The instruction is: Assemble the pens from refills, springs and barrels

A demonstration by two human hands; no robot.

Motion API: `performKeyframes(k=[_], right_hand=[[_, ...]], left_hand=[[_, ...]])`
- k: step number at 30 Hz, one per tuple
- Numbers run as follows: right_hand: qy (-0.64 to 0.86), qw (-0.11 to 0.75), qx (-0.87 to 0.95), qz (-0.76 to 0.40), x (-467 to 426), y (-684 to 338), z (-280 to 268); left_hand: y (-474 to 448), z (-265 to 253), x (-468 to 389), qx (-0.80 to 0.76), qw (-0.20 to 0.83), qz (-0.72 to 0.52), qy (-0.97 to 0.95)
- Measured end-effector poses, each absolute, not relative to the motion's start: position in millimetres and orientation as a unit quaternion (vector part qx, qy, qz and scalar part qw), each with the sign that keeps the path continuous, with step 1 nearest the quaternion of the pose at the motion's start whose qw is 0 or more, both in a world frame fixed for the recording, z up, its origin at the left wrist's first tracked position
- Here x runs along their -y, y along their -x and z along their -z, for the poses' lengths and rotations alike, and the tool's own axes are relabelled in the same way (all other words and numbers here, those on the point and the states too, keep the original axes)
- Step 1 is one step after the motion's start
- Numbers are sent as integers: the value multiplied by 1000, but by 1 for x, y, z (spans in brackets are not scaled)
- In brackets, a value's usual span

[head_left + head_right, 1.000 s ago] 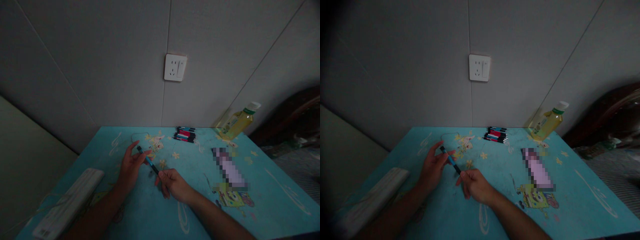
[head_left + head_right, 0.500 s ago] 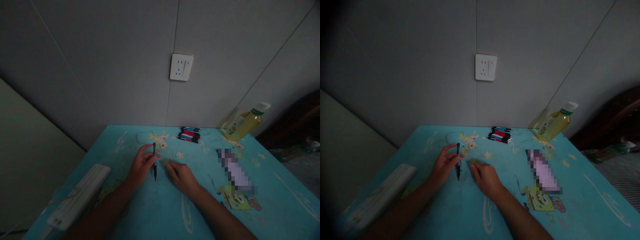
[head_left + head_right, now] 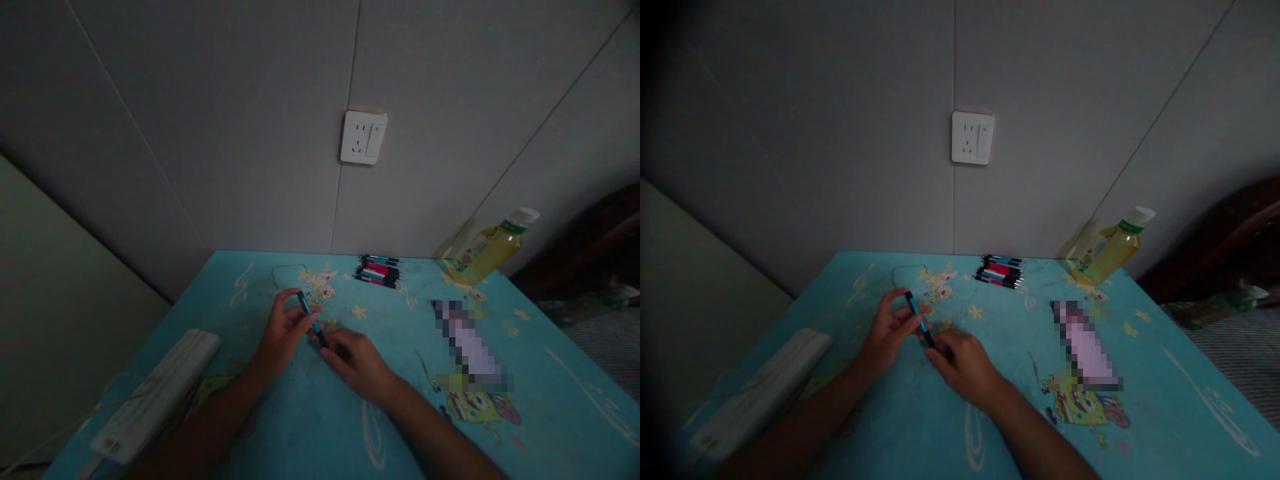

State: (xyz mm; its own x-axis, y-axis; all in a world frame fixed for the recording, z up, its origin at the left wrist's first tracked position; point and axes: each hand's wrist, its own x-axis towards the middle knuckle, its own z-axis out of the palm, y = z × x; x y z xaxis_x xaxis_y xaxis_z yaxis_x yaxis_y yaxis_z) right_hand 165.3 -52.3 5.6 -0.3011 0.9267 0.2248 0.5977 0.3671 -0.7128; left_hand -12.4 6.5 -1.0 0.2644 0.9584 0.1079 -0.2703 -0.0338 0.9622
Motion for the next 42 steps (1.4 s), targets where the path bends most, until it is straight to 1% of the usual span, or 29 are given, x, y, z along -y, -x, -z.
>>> performKeyframes(k=[4,7,12,15,20,29,42], right_hand=[[532,345,742,-220,45,-177,-9],[577,351,725,-139,33,-200,-7],[685,263,680,15,10,-255,8],[734,190,649,70,1,-282,17],[759,171,621,93,-8,-299,22],[788,154,586,110,-16,-295,22],[769,145,614,101,-14,-290,17]], left_hand=[[13,6,-11,-346,595,-524,-501],[14,11,-16,-372,560,-533,-514],[18,14,-16,-387,520,-493,-580],[19,15,-13,-392,499,-446,-631],[19,18,-9,-389,488,-404,-669],[19,17,-7,-394,456,-354,-715],[19,15,-3,-398,460,-342,-716]])
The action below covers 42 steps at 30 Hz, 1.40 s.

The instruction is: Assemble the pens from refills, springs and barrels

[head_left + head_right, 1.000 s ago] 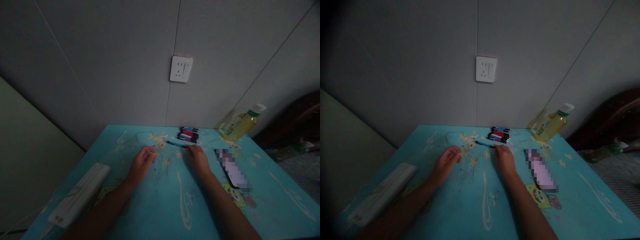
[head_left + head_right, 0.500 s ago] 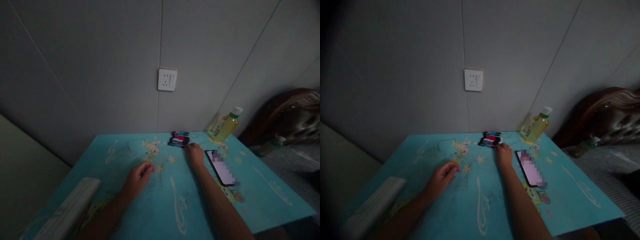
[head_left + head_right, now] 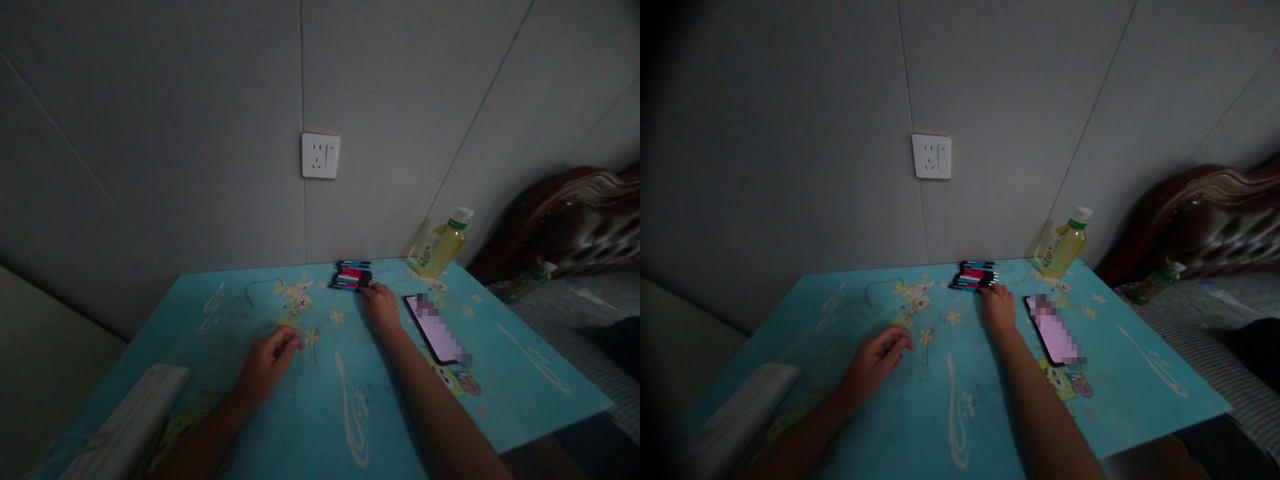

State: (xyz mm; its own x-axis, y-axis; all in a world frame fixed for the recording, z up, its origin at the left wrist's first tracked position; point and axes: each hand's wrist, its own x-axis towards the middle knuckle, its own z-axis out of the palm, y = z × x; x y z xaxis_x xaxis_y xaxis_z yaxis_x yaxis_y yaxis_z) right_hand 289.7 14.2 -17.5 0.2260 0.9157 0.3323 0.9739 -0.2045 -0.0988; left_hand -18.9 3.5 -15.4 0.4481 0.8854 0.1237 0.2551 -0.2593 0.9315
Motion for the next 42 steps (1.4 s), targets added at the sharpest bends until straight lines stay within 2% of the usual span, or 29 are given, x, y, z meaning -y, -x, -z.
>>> performKeyframes(k=[7,15,23,27,30,34,42], right_hand=[[781,154,595,111,-13,-293,17],[783,170,588,110,-14,-289,14],[702,204,682,28,-1,-262,4],[572,240,777,-103,26,-220,2],[509,250,811,-143,44,-190,-3],[479,247,828,-154,55,-171,-10],[521,241,812,-106,51,-182,-3]], left_hand=[[19,17,-4,-388,409,-349,-748],[18,13,8,-295,178,-255,-903],[16,7,14,-290,76,-211,-931],[17,8,13,-288,63,-185,-937],[18,11,12,-287,69,-179,-939],[18,19,10,-281,82,-169,-941],[16,18,14,-259,82,-171,-947]])
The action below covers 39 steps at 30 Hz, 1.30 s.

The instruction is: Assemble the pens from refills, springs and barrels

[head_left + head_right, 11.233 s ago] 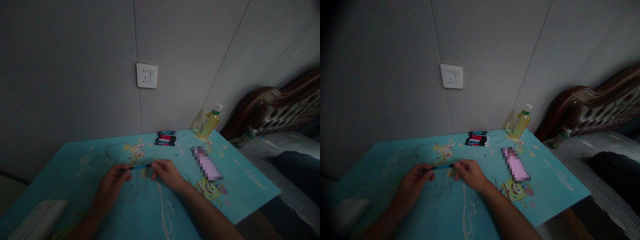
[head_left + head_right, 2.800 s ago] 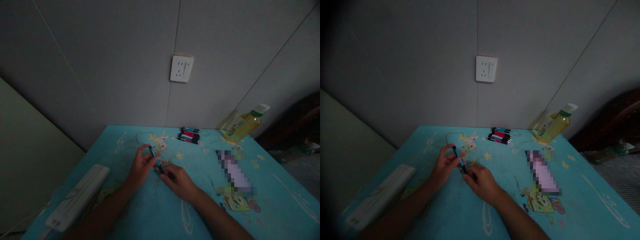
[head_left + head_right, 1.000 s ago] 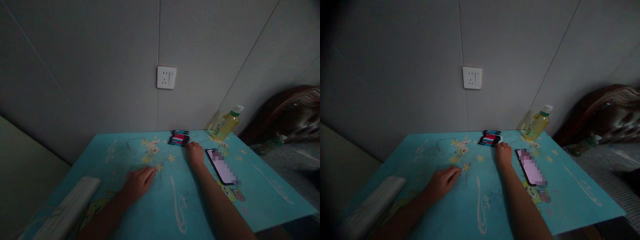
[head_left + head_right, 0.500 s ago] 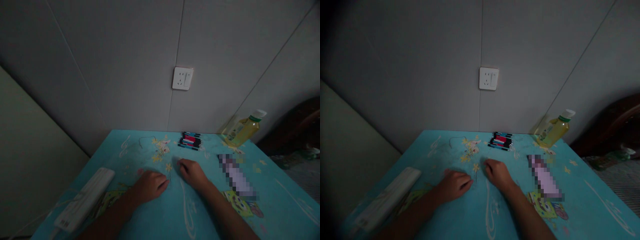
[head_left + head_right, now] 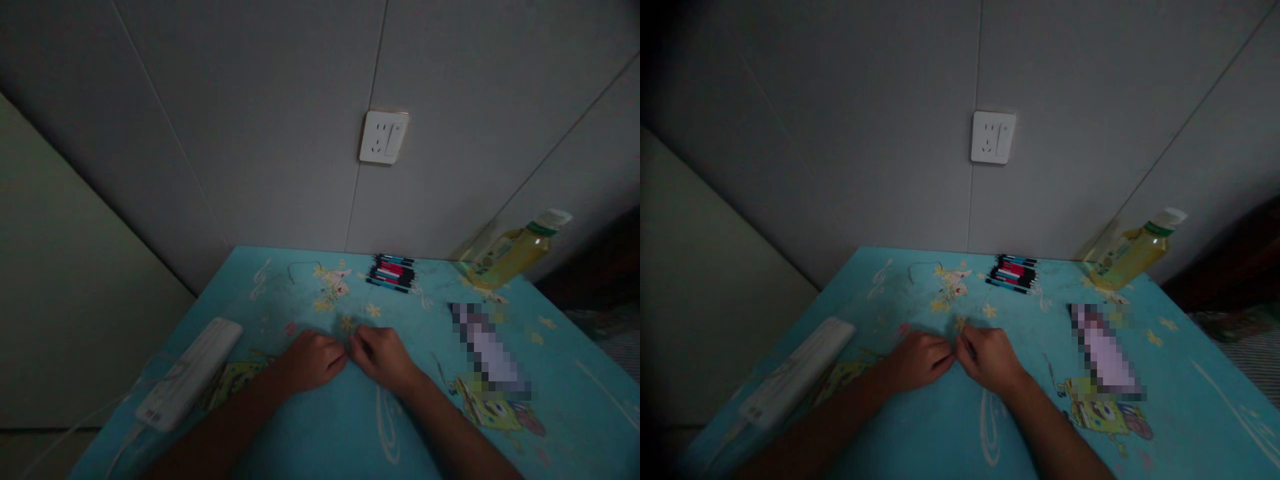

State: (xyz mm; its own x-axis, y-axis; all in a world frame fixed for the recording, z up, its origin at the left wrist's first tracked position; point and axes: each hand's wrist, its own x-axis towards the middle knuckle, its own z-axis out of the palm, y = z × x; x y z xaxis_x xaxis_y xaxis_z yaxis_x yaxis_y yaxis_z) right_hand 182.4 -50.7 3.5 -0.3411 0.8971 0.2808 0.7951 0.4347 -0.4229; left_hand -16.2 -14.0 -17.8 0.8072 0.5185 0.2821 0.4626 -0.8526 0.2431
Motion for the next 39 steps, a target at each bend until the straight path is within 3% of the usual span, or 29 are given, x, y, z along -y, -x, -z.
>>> performKeyframes(k=[27,34,39], right_hand=[[495,198,840,-104,51,-178,5],[636,249,730,26,22,-221,2],[730,194,644,119,0,-271,12]], left_hand=[[17,19,16,-248,63,-139,-957],[16,18,19,-253,37,-144,-956],[15,19,20,-248,27,-147,-957]])
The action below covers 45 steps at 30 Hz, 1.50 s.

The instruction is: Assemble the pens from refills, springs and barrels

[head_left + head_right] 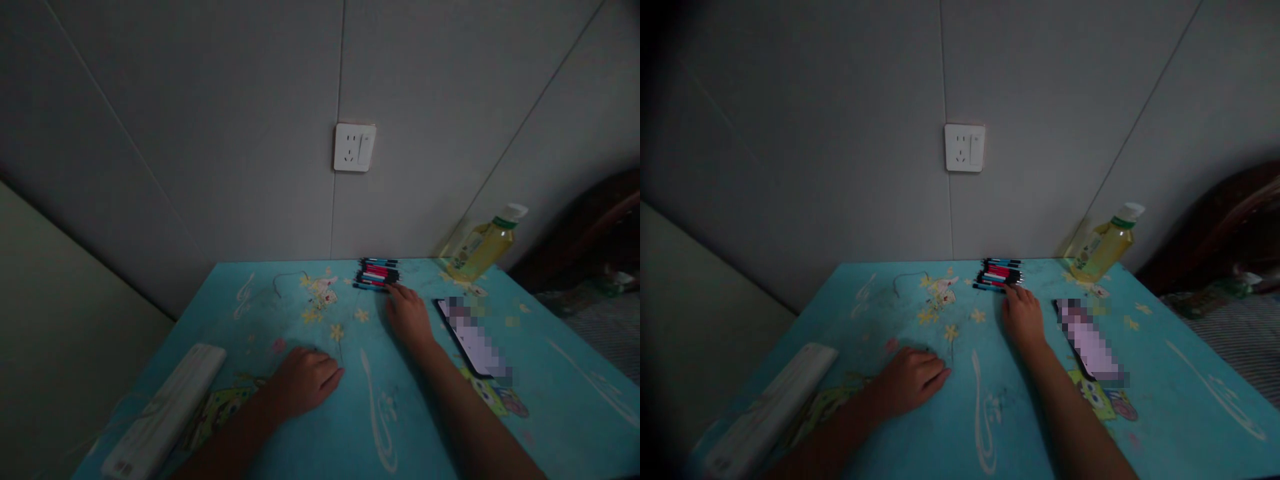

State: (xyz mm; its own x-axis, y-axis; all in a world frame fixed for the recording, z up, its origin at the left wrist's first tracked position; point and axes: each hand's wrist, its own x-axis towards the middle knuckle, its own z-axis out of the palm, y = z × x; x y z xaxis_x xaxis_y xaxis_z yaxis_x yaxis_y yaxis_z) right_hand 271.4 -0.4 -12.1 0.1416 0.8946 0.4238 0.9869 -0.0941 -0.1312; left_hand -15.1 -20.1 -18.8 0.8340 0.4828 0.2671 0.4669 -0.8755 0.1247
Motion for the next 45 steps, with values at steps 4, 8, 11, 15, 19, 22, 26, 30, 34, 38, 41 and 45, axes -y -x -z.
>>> performKeyframes(k=[4,8,11,15,19,22,26,30,34,38,41,45], right_hand=[[757,156,625,109,-7,-287,19],[770,139,612,112,-7,-287,21],[775,134,608,108,-7,-288,21],[769,176,608,89,-6,-289,20],[760,209,611,75,-7,-288,16],[747,223,623,65,-8,-281,13],[698,247,672,30,1,-254,6],[604,321,725,-79,23,-211,0],[533,393,721,-203,42,-180,-7],[526,419,678,-297,41,-179,-9],[545,393,671,-315,38,-187,-6],[543,357,703,-289,39,-189,-5]], left_hand=[[16,19,20,-250,27,-151,-956],[15,18,20,-246,27,-147,-958],[15,17,21,-245,31,-146,-958],[15,18,21,-246,36,-149,-957],[16,21,20,-242,43,-158,-957],[15,19,19,-235,60,-175,-954],[14,11,15,-227,115,-236,-938],[15,6,8,-246,73,-323,-911],[20,6,0,-307,21,-341,-888],[27,9,-2,-332,18,-309,-891],[28,10,0,-334,19,-292,-896],[28,11,2,-331,31,-261,-906]])
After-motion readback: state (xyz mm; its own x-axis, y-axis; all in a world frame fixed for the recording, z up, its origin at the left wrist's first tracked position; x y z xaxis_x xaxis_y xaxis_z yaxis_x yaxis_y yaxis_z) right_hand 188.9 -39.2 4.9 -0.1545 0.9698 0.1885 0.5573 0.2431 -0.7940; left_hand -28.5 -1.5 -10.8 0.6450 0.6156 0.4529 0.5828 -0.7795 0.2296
